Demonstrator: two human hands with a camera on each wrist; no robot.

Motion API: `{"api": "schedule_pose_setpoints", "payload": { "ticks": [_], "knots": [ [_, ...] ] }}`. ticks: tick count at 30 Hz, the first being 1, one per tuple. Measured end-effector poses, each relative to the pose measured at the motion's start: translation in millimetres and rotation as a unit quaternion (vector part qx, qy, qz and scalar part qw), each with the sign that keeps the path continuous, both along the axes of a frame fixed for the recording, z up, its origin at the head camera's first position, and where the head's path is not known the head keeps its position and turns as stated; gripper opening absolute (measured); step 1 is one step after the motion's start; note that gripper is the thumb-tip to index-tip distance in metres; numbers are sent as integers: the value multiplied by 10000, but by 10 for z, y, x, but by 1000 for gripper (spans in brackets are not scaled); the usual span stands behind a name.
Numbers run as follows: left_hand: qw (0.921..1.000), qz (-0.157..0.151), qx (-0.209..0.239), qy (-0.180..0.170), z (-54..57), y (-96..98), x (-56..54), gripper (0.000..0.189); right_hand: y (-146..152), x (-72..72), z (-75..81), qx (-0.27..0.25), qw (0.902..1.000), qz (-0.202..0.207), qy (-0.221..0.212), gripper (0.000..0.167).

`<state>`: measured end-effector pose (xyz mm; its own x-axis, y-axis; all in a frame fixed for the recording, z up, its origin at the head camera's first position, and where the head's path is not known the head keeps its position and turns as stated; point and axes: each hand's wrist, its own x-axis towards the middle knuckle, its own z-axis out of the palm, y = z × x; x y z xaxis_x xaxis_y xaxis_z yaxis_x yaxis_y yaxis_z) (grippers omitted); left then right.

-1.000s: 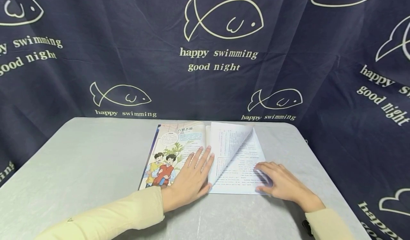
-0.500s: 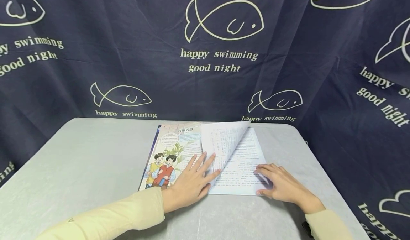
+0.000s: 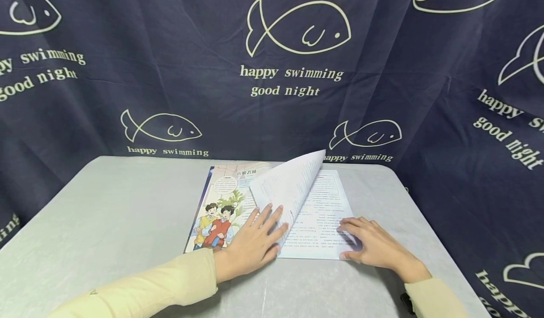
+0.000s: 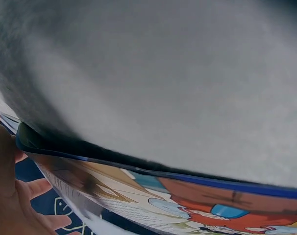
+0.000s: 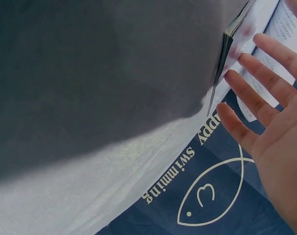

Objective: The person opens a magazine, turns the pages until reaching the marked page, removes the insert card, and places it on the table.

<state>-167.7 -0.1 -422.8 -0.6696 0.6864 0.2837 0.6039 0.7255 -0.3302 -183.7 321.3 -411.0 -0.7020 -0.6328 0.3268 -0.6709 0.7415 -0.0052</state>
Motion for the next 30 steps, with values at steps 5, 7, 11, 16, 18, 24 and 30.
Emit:
{"api": "schedule_pose_setpoints", "payload": {
  "ticks": [5, 7, 11, 16, 18, 24, 30],
  "knots": [
    [9999, 59, -102, 49, -12, -3, 2, 52, 8, 0, -4, 21, 10000, -19, -41, 56],
    [9998, 92, -140, 64, -16, -2, 3, 54, 10, -2, -6, 28, 10000, -12, -58, 55],
    [9999, 106, -128, 12, -24, 1, 3, 55, 14, -4, -5, 35, 10000, 14, -74, 54],
    [9999, 89, -71, -110, -28, 0, 10, 56, 7, 2, 14, 46, 9999, 17, -127, 52],
    [9997, 113, -102, -177, -26, 2, 14, 57, 4, 2, 19, 48, 9999, 23, -148, 52],
    [9994, 140, -110, -307, -26, 11, 18, 57, 16, -18, 14, 72, 9998, 0, -184, 49],
    [9995, 105, -74, -300, -24, 12, 28, 57, 13, -8, 15, 33, 9998, 40, -167, 49]
  ]
}}
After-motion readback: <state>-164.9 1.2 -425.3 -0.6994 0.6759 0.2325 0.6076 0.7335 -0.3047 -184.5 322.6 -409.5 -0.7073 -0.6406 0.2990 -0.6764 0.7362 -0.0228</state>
